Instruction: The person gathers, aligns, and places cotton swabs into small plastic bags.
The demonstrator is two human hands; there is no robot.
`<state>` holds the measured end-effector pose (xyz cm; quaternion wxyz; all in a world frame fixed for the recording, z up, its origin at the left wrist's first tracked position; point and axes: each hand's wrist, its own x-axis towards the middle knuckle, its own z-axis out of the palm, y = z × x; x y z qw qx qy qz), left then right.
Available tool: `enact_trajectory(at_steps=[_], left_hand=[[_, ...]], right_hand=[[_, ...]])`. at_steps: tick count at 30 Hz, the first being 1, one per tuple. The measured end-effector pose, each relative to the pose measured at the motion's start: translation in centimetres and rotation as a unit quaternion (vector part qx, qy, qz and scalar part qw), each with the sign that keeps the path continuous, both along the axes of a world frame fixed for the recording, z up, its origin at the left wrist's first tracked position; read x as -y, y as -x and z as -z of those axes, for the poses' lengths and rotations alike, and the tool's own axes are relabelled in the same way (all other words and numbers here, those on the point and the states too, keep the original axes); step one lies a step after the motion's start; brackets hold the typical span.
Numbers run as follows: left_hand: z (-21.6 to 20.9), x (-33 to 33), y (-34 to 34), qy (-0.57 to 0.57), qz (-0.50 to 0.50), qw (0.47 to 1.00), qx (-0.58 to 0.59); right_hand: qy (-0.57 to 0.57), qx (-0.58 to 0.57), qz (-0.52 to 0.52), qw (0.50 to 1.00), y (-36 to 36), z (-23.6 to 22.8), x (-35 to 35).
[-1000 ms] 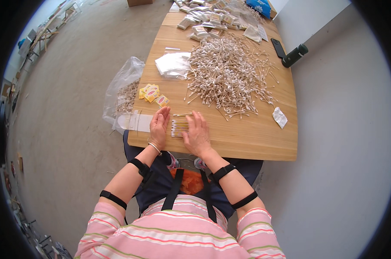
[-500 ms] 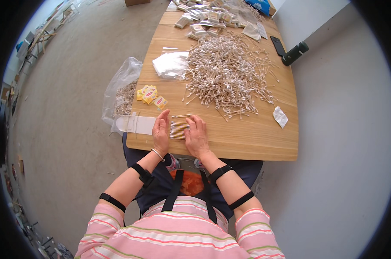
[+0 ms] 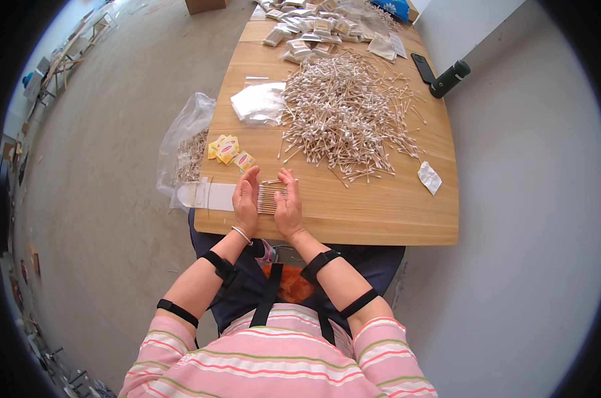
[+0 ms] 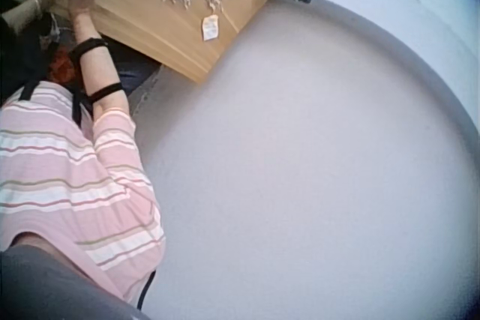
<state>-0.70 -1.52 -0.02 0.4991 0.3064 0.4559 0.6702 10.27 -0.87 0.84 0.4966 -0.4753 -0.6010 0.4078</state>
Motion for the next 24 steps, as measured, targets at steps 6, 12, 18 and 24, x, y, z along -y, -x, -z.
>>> enact_trajectory(at_steps=[6,12,18,24], left_hand=[[0.5,0.5,1.2,0.0,0.012,1.0,0.007],[-0.2,0.6,0.3,0.008,0.0,1.0,0.019],[0.1,0.6,0.8,0.002,0.032,0.998,-0.06],[0.4,0.6,0.7,-0.017,0.019,0.999,-0.038]], right_hand=[[-0.095,0.223,0.005,0.97,-2.8,-0.7,-0.4],[0.022,-0.004,0.054,0.998,-1.3,-0.4,-0.2],[-0.07,0.103,0.054,0.991,0.8,-0.4,-0.3],[-0.105,0.32,-0.02,0.942,-2.0,-1.1,-2.5]])
